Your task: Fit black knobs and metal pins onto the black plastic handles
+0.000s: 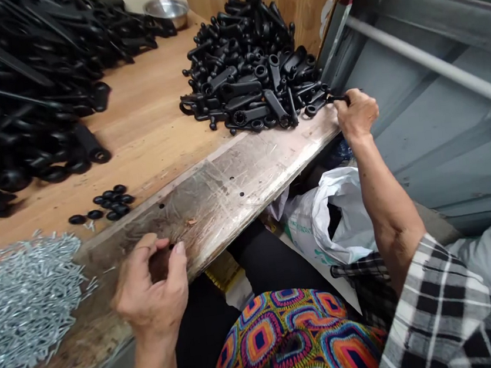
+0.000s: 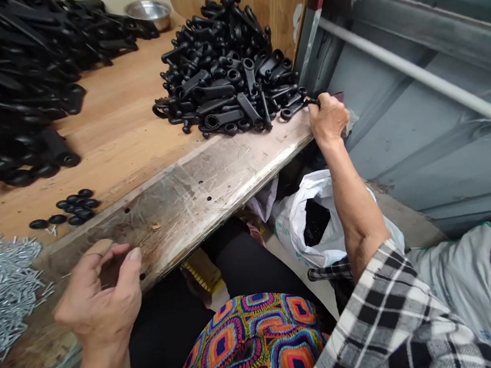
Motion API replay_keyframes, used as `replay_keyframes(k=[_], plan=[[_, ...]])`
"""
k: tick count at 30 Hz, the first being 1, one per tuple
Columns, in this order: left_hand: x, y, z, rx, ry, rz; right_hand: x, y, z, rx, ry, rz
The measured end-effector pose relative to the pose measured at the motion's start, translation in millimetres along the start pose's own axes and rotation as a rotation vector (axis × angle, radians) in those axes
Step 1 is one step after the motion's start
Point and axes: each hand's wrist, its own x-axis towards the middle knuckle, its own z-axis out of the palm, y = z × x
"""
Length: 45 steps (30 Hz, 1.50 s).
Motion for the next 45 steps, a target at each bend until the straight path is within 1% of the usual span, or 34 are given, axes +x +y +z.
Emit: replay_keyframes(k=[3, 6, 9, 12, 14, 17, 19, 21, 22, 24, 26, 27, 28, 29, 31, 33, 34, 35, 36, 38, 40, 42, 45], plan=[[-0.3, 2.7, -0.9, 0.004, 0.046, -0.007, -10.7, -15.8, 4.7, -0.009, -0.039, -0.1], [-1.2, 3.1, -1.1, -0.011, 0.062, -0.004, -19.4, -31.3, 5.1, -0.007, -0.108, -0.193], [-2.8, 1.5, -1.0, -0.012, 0.07, 0.011, -28.1, -46.2, 1.0, 0.015, -0.158, -0.268], [-4.0, -0.9, 0.1, -0.017, 0.087, 0.031, -34.8, -57.4, -4.6, 0.105, -0.192, -0.329], [-3.9, -2.5, 1.4, -0.022, 0.1, 0.029, -36.0, -59.4, -6.8, 0.177, -0.187, -0.346], [-3.3, -3.9, 3.0, -0.044, 0.109, 0.006, -34.5, -51.9, -8.5, 0.21, -0.139, -0.31], [-4.0, -3.2, 2.5, -0.069, 0.14, -0.005, -34.6, -43.7, -11.4, 0.183, -0.163, -0.285], [-6.6, -1.3, 0.3, -0.103, 0.192, -0.016, -37.6, -39.0, -16.5, 0.167, -0.185, -0.298], [-8.5, 0.0, -1.1, -0.132, 0.215, -0.024, -40.1, -39.9, -19.1, 0.18, -0.165, -0.329], [-11.8, 2.2, -3.0, -0.219, 0.24, -0.052, -47.1, -51.3, -23.1, 0.271, -0.046, -0.412], [-13.4, 2.9, -3.5, -0.341, 0.258, -0.088, -58.1, -78.1, -26.0, 0.434, 0.007, -0.479], [-13.4, 2.6, -3.5, -0.382, 0.268, -0.109, -65.9, -97.1, -28.2, 0.519, 0.002, -0.528], [-13.3, 2.0, -3.7, -0.414, 0.283, -0.13, -75.4, -119.3, -31.6, 0.603, -0.03, -0.589], [-13.2, 1.2, -4.2, -0.446, 0.291, -0.154, -86.4, -143.8, -36.1, 0.675, -0.087, -0.661], [-13.9, -0.2, -5.8, -0.518, 0.288, -0.202, -110.2, -197.0, -46.9, 0.747, -0.259, -0.841], [-15.6, -1.3, -7.4, -0.593, 0.272, -0.239, -131.5, -251.1, -55.6, 0.683, -0.437, -1.03], [-16.7, -1.8, -7.8, -0.623, 0.268, -0.25, -139.6, -277.1, -57.5, 0.61, -0.508, -1.1], [-17.9, -2.3, -7.9, -0.647, 0.267, -0.26, -145.7, -301.7, -57.4, 0.531, -0.563, -1.139], [-19.0, -2.8, -7.7, -0.671, 0.269, -0.27, -150.0, -324.5, -55.3, 0.459, -0.607, -1.152], [-20.7, -4.2, -7.0, -0.725, 0.266, -0.294, -154.4, -363.5, -46.0, 0.368, -0.656, -1.129], [-20.7, -5.9, -7.2, -0.78, 0.255, -0.314, -156.4, -392.5, -32.5, 0.327, -0.678, -1.095], [-18.6, -7.6, -9.4, -0.832, 0.242, -0.339, -158.4, -411.2, -18.6, 0.293, -0.693, -1.053], [-12.4, -9.6, -16.0, -0.936, 0.204, -0.425, -161.1, -421.4, -4.4, 0.265, -0.715, -0.982]])
